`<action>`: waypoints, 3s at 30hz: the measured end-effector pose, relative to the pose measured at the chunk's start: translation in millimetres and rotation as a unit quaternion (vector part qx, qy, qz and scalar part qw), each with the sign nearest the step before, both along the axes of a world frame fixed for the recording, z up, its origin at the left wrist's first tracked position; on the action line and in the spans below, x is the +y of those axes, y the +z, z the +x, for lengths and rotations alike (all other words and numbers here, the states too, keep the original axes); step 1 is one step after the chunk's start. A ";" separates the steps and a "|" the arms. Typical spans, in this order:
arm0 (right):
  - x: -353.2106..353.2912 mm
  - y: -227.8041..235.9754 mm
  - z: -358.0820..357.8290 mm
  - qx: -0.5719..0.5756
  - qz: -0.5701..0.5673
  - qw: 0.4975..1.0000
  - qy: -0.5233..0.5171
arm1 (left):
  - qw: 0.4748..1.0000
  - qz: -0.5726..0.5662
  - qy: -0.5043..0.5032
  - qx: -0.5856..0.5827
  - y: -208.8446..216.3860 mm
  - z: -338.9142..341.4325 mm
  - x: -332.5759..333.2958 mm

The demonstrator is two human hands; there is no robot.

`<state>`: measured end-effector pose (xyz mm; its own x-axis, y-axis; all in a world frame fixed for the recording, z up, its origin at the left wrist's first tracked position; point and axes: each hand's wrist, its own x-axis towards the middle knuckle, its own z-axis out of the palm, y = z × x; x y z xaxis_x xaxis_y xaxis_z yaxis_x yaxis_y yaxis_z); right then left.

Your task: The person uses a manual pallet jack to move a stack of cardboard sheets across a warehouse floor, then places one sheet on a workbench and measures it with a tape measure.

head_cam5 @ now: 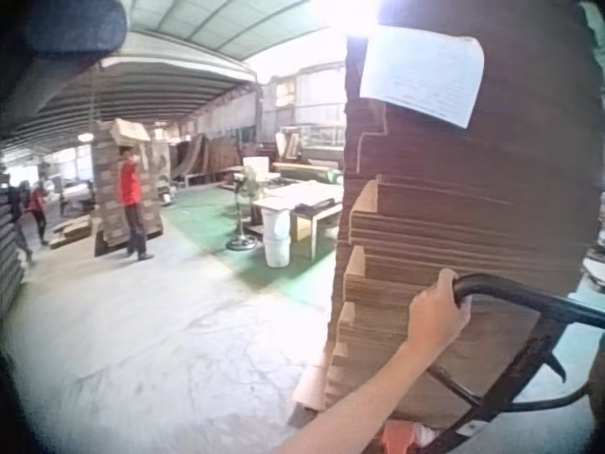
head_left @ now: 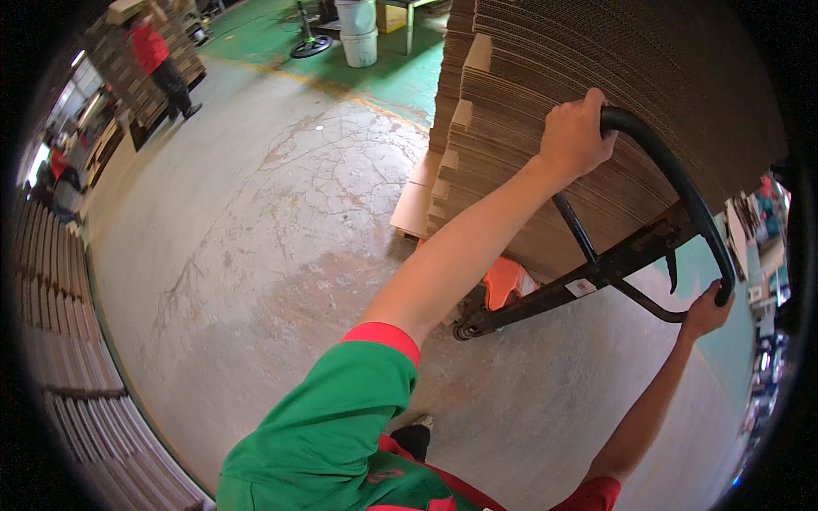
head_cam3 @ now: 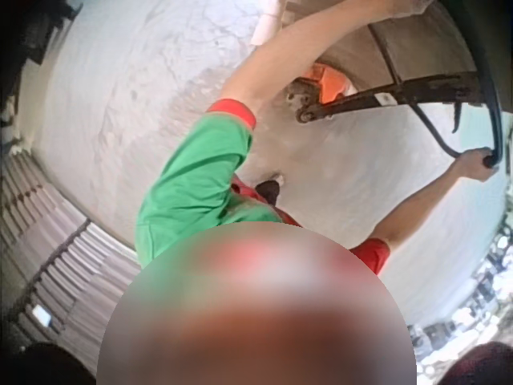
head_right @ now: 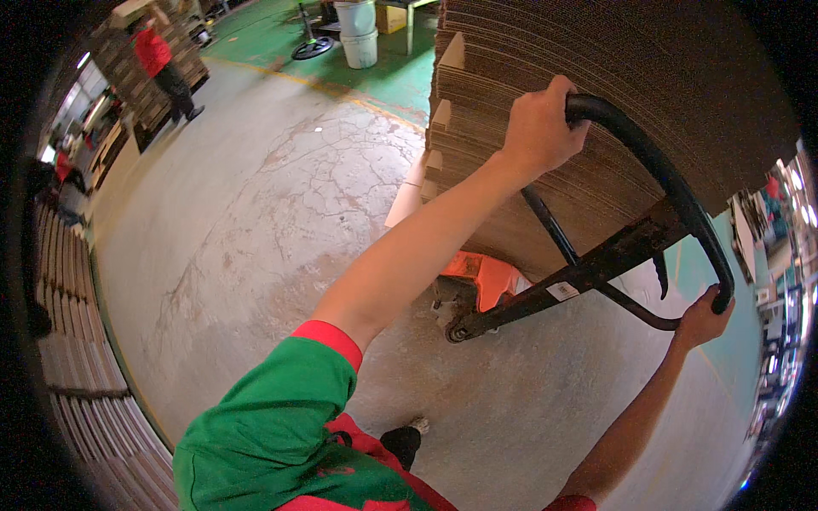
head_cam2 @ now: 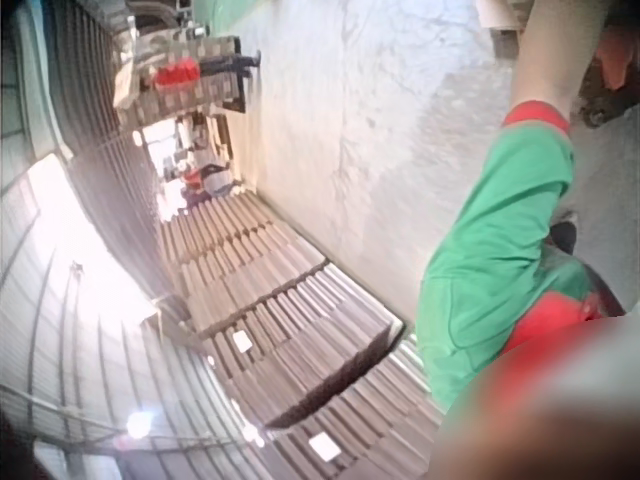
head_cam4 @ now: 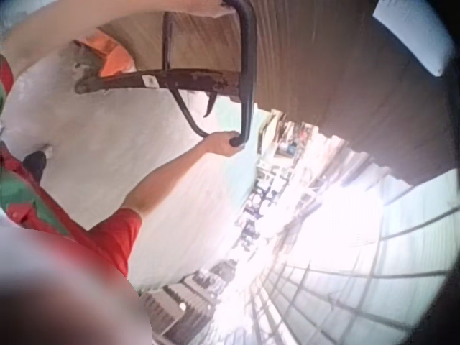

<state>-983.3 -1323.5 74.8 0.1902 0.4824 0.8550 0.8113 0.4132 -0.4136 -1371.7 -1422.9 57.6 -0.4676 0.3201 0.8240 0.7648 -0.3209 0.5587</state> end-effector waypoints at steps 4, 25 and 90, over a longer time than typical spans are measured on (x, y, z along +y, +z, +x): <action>84.1 11.3 6.7 -0.020 0.002 0.998 0.060 | 0.998 -0.013 0.068 -0.003 14.3 27.7 44.4; 624.0 -36.0 -31.6 0.035 -0.060 0.983 0.172 | 0.977 -0.020 0.212 0.017 -58.5 -21.5 661.3; 1647.5 -6.0 -1587.1 -0.040 -0.028 0.967 0.251 | 0.988 0.025 0.071 -0.134 24.4 -1361.0 1322.8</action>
